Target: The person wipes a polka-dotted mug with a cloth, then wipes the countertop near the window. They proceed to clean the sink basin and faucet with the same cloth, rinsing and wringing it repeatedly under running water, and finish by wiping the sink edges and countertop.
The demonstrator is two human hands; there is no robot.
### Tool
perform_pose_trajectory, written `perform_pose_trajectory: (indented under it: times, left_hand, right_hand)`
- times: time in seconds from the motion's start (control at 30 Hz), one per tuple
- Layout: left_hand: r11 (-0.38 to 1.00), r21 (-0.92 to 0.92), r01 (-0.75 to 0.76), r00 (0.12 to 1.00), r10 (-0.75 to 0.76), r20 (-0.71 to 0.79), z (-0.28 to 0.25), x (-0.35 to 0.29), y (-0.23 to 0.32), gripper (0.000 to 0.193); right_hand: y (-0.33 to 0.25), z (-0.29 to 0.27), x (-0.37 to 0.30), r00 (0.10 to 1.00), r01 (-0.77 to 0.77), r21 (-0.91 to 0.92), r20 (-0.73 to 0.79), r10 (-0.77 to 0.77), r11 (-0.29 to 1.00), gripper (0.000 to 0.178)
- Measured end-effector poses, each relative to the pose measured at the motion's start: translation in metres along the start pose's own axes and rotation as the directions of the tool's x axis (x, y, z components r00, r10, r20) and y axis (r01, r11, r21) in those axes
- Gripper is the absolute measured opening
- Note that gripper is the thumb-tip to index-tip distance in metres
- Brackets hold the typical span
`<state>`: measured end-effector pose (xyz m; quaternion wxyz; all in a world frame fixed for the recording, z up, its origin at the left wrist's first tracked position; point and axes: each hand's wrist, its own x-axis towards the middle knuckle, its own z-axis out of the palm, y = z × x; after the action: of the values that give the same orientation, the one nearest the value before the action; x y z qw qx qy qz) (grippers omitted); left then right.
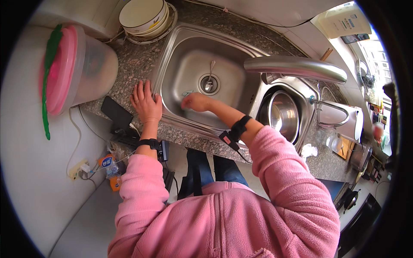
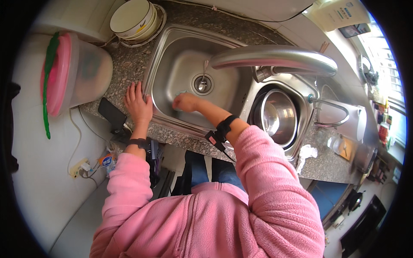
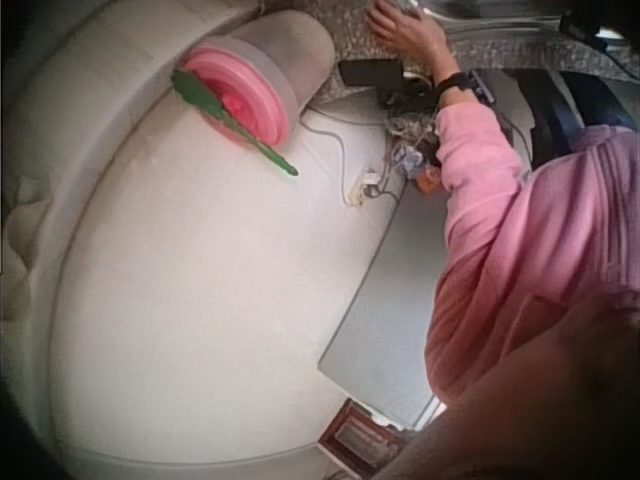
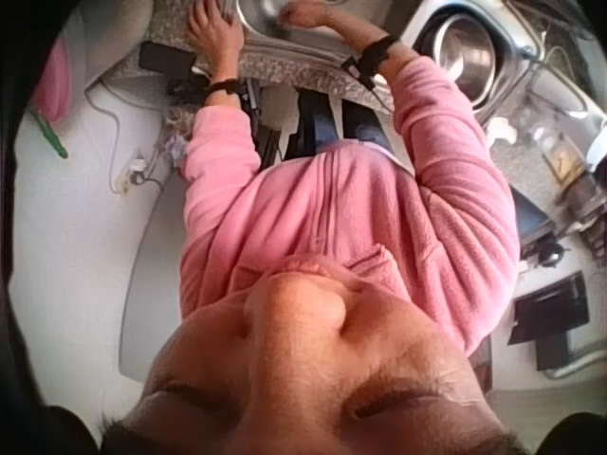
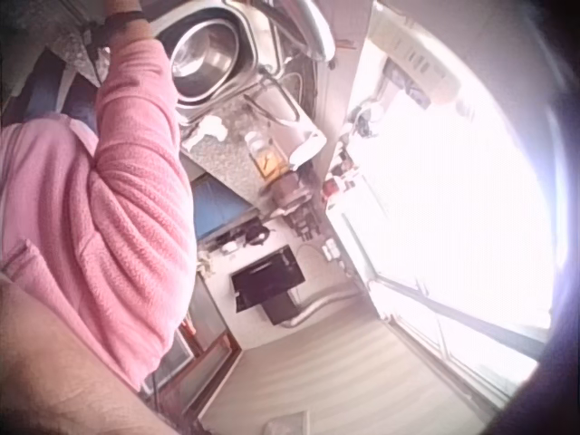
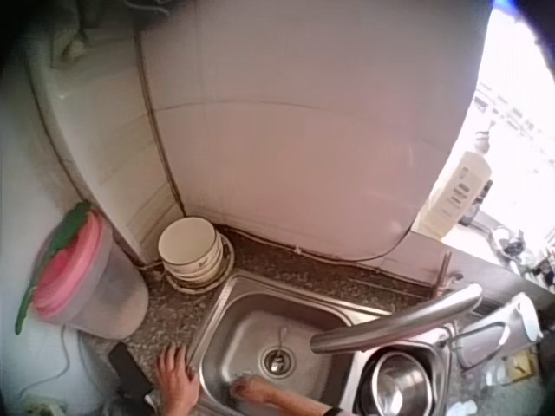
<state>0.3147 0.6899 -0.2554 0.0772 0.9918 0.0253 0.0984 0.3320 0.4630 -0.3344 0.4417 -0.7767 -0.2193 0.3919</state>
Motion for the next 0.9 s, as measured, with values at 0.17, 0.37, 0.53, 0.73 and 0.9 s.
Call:
perform_pose_trajectory:
  times: [0.17, 0.37, 0.53, 0.73, 0.9]
  left_hand:
    - [1.000, 0.002, -0.013, 1.000, 0.013, -0.002, 0.001, -0.001, -0.004, 0.061]
    - [1.000, -0.002, -0.008, 1.000, 0.008, -0.003, 0.002, -0.001, 0.000, 0.062]
    - [1.000, 0.006, -0.004, 1.000, 0.004, -0.002, 0.003, -0.002, 0.000, 0.062]
    - [1.000, 0.013, -0.026, 1.000, 0.026, -0.010, 0.003, -0.002, -0.002, 0.062]
    - [0.999, 0.026, -0.027, 1.000, 0.028, -0.006, 0.002, -0.002, -0.001, 0.062]
  right_hand:
    - [-0.069, 0.043, -0.022, 0.914, 0.219, -0.021, -0.344, -0.213, 0.975, 0.023]
    - [-0.059, 0.036, -0.134, 0.936, -0.018, -0.075, -0.352, -0.010, 0.997, 0.023]
    - [-0.029, -0.025, -0.187, 0.934, -0.315, -0.591, -0.055, 0.352, 0.743, 0.023]
    - [-0.003, -0.068, -0.195, 0.840, -0.448, -0.769, -0.537, -0.080, 0.456, 0.015]
    - [-0.005, -0.042, -0.192, 0.854, -0.194, -0.263, -0.520, 0.031, 0.945, 0.018]
